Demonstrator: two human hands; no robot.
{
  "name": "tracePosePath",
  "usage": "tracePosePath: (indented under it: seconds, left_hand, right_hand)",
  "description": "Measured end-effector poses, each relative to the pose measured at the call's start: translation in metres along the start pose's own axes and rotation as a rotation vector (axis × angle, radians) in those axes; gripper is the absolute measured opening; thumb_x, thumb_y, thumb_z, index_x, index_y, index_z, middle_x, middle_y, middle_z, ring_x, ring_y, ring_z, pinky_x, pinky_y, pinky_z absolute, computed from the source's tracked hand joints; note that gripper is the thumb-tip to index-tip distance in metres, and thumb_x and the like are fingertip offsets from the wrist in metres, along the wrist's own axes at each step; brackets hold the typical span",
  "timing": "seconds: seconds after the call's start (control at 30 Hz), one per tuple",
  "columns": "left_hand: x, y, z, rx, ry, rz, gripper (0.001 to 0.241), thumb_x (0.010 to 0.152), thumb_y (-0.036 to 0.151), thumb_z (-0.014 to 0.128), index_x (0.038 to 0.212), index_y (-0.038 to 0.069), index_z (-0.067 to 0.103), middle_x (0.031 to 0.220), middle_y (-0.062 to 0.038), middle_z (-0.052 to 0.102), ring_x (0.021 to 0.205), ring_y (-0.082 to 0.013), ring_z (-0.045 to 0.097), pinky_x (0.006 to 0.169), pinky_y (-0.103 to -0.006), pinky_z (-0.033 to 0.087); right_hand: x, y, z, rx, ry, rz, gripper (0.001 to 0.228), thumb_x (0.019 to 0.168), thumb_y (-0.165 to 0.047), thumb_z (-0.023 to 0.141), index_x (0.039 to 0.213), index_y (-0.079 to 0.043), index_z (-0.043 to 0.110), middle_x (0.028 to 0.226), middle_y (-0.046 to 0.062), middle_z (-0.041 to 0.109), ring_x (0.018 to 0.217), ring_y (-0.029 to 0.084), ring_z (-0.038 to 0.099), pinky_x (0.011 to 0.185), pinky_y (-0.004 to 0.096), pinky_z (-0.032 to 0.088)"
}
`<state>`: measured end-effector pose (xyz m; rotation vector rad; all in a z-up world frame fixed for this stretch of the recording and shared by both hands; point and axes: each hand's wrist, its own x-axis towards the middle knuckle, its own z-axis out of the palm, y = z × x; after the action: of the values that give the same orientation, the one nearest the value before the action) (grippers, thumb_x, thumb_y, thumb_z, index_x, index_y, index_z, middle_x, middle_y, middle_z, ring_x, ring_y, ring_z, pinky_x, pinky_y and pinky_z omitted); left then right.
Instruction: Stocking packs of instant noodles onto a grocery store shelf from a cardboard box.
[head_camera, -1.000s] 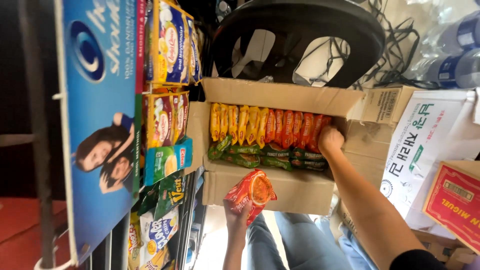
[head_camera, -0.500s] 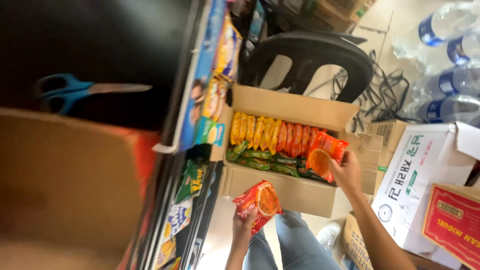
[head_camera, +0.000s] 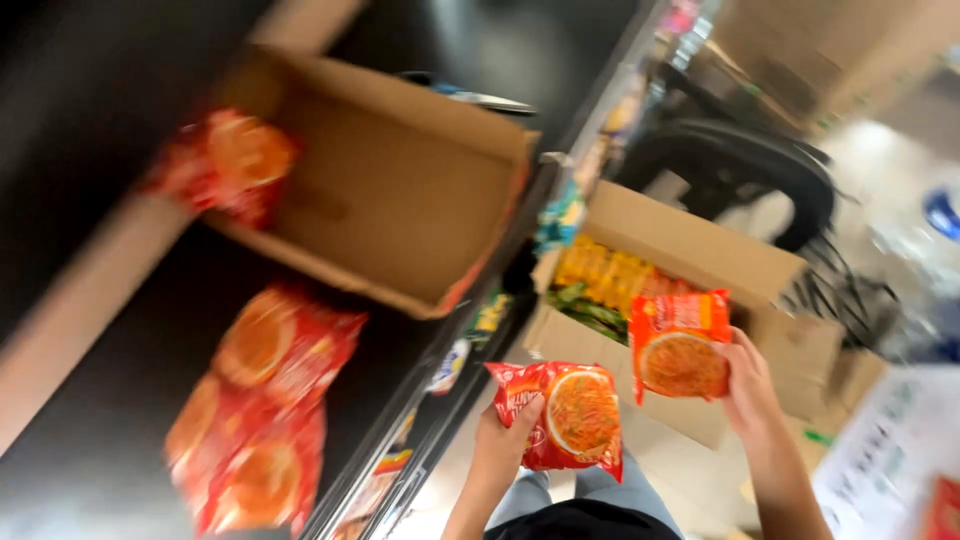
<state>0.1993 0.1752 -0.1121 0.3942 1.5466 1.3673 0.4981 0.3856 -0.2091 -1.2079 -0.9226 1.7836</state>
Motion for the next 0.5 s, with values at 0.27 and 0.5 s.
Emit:
tracePosePath:
  seconds: [0.27,0.5]
  left_hand:
    - [-0.082,0.148,-0.132,0.845,0.703,0.582,0.079,0.096,0.045,0.064,0.15,-0.004,0.035,0.108,-0.027,0.072,0.095,-0.0345,0.073,0.083,-0.0412,0.057]
    - [-0.035,0.163,-0.226,1.275,0.816,0.449,0.058,0.101,0.053,0.061,0.131,0.003,0.057,0.132,-0.023,0.06,0.134,-0.0385,0.047,0.108,-0.0551,0.038]
  right_hand:
    - [-0.044,-0.06,0.125,0.139,-0.21,-0.071,0.037,0.096,-0.012,0.047,0.131,-0.004,0.056,0.128,0.005,0.066,0.121,0.016,0.062,0.103,0.035,0.047]
    - [-0.05,-0.059,0.197,0.122,-0.41,-0.148,0.037,0.096,-0.01,0.049,0.132,-0.002,0.058,0.127,0.009,0.066,0.119,0.02,0.062,0.103,0.037,0.048]
